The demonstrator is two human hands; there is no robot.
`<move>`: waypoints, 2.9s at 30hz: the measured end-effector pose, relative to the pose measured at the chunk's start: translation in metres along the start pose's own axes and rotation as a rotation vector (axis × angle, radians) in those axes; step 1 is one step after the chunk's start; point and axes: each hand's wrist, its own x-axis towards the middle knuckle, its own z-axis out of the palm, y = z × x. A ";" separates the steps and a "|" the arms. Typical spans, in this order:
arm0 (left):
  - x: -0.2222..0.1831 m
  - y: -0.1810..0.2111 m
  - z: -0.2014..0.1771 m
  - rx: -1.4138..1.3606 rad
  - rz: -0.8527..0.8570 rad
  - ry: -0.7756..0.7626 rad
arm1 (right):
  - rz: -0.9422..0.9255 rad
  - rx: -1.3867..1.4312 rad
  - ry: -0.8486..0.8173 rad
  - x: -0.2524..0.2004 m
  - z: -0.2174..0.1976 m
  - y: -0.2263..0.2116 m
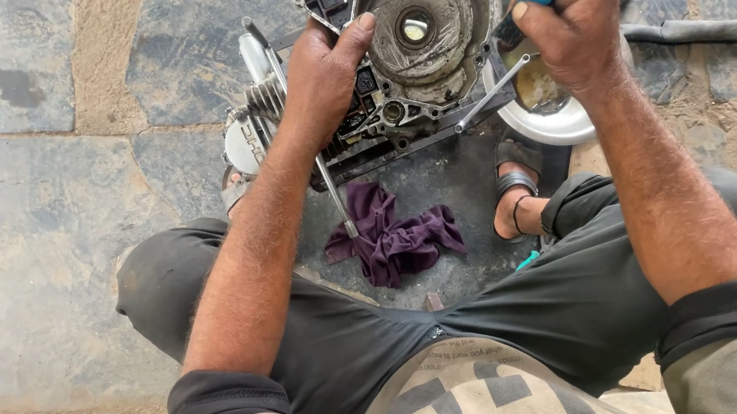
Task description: The user is cleaning and inspecting internal motorcycle engine components including the crankcase and gears.
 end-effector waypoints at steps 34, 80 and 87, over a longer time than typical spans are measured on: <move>-0.002 0.004 0.003 -0.068 -0.006 0.017 | 0.100 0.206 -0.109 -0.013 0.013 -0.017; -0.005 0.003 0.002 -0.006 -0.044 0.034 | 0.267 0.125 -0.030 -0.008 0.013 -0.020; -0.005 0.003 0.002 -0.017 -0.037 0.046 | 0.272 0.052 -0.068 -0.003 0.011 -0.017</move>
